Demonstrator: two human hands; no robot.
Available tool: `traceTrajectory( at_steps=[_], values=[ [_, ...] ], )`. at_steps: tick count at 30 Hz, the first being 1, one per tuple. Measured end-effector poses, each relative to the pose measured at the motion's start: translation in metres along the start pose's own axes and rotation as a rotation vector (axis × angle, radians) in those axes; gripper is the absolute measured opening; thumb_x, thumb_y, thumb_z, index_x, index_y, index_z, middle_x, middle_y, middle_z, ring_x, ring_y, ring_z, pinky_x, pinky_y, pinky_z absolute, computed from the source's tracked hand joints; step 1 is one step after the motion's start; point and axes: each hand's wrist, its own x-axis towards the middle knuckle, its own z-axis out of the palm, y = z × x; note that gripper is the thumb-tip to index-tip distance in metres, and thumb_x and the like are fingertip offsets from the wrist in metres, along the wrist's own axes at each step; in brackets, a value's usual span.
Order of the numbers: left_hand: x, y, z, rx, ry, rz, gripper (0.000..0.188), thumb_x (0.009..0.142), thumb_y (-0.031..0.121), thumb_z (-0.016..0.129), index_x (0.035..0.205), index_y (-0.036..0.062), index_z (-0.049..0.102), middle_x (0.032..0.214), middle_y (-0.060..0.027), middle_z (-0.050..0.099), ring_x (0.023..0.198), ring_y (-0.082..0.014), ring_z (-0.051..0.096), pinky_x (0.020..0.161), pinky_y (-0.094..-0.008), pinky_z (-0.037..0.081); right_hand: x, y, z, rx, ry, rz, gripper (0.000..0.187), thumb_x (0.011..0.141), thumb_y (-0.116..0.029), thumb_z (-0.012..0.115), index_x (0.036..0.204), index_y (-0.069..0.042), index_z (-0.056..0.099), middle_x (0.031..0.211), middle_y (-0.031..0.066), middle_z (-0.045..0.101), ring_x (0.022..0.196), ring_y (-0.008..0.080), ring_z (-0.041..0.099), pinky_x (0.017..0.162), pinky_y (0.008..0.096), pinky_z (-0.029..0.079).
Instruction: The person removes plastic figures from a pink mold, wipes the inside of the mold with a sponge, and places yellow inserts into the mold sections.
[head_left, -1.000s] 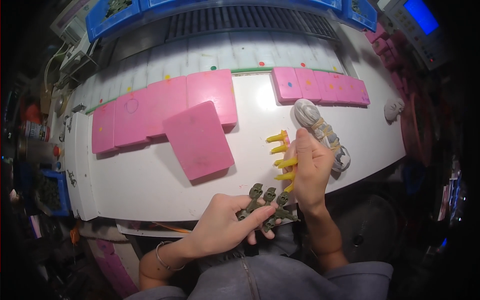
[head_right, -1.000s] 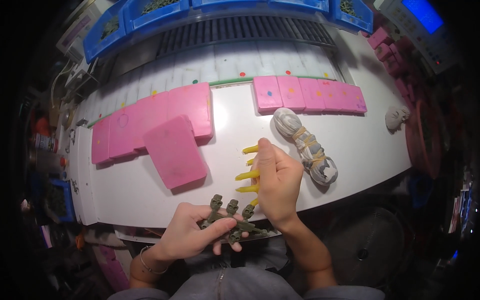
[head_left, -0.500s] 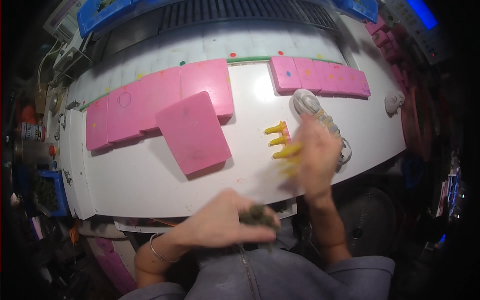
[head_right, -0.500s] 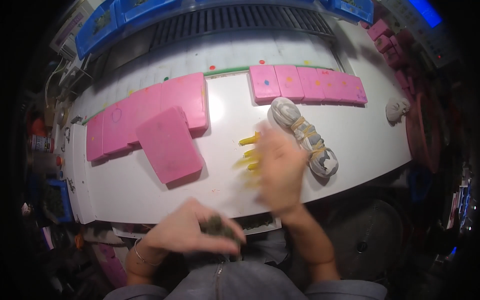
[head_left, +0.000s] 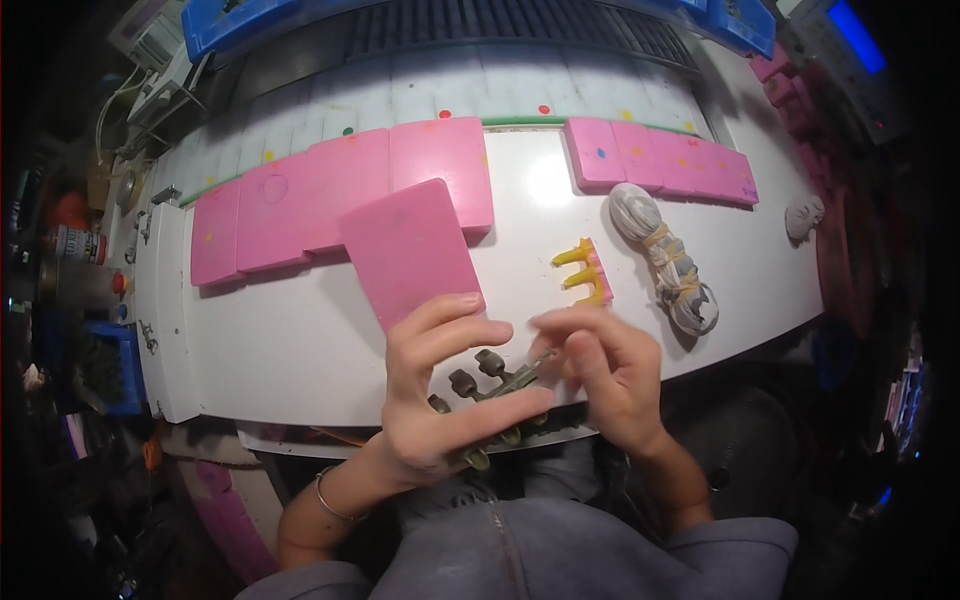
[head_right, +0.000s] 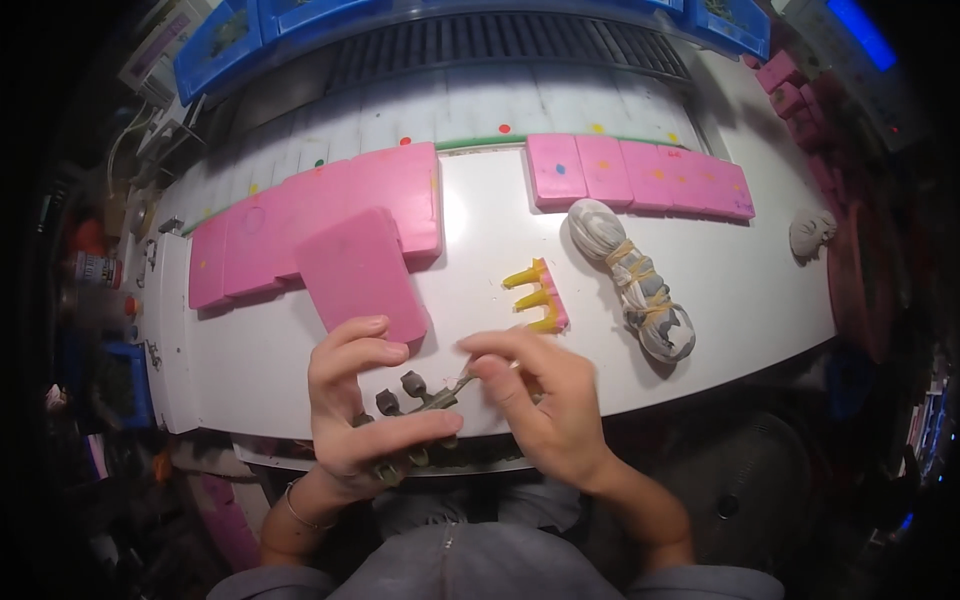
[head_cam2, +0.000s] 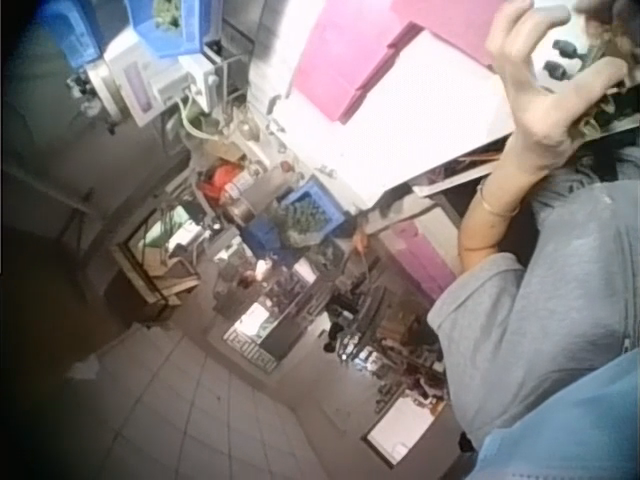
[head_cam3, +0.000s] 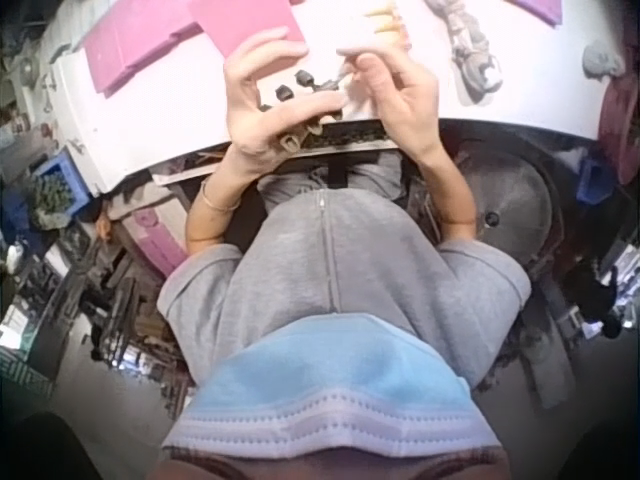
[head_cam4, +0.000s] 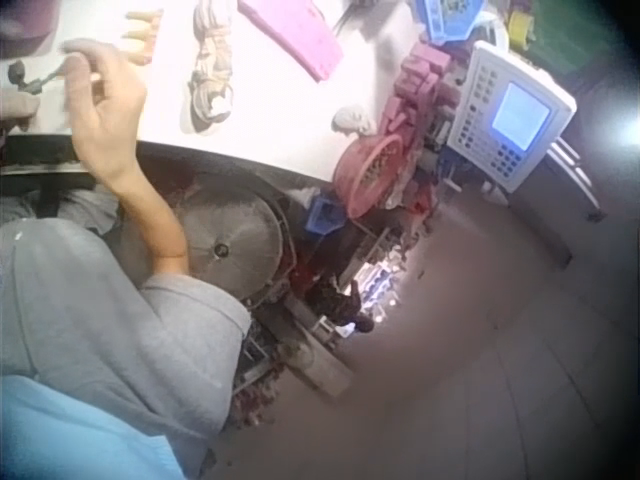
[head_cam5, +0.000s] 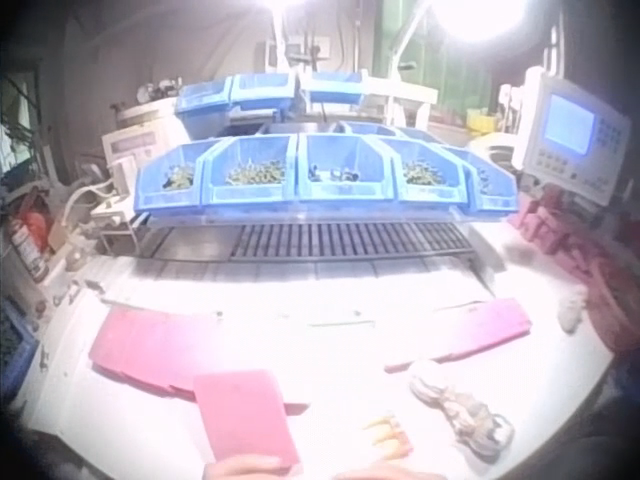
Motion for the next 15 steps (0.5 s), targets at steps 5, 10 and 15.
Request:
traceTrajectory(
  at_steps=[5, 10, 15],
  values=[
    [0.001, 0.005, 0.006, 0.114, 0.123, -0.257, 0.049, 0.070, 0.002, 0.065, 0.118, 0.0056, 0.058, 0.121, -0.0172, 0.047, 0.112, -0.0311, 0.047, 0.090, -0.0374, 0.045, -0.004, -0.005, 0.000, 0.460, -0.092, 0.235, 0.009, 0.089, 0.002, 0.054, 0.096, 0.007, 0.058, 0.079, 0.0076, 0.058, 0.064, 0.0078, 0.055, 0.050, 0.0168, 0.043],
    [-0.009, 0.011, -0.008, -0.782, 0.254, -0.953, 0.036, 0.088, 0.000, 0.052, 0.123, -0.0056, 0.047, 0.111, -0.0161, 0.056, 0.095, -0.0170, 0.060, 0.083, -0.0286, 0.049, -0.010, -0.003, 0.002, 0.405, 0.009, 0.124, 0.011, 0.087, 0.005, 0.054, 0.098, 0.007, 0.057, 0.082, 0.0075, 0.058, 0.068, 0.0083, 0.057, 0.052, 0.0181, 0.045],
    [-0.004, 0.023, -0.014, -1.000, 0.109, -1.039, 0.030, 0.089, 0.001, 0.055, 0.116, -0.0114, 0.049, 0.090, -0.0152, 0.062, 0.075, -0.0168, 0.063, 0.065, -0.0249, 0.053, -0.008, -0.008, 0.002, 0.365, 0.011, 0.098, 0.012, 0.087, 0.005, 0.054, 0.099, 0.006, 0.057, 0.083, 0.0075, 0.057, 0.069, 0.0082, 0.058, 0.053, 0.0180, 0.045]
  ],
)
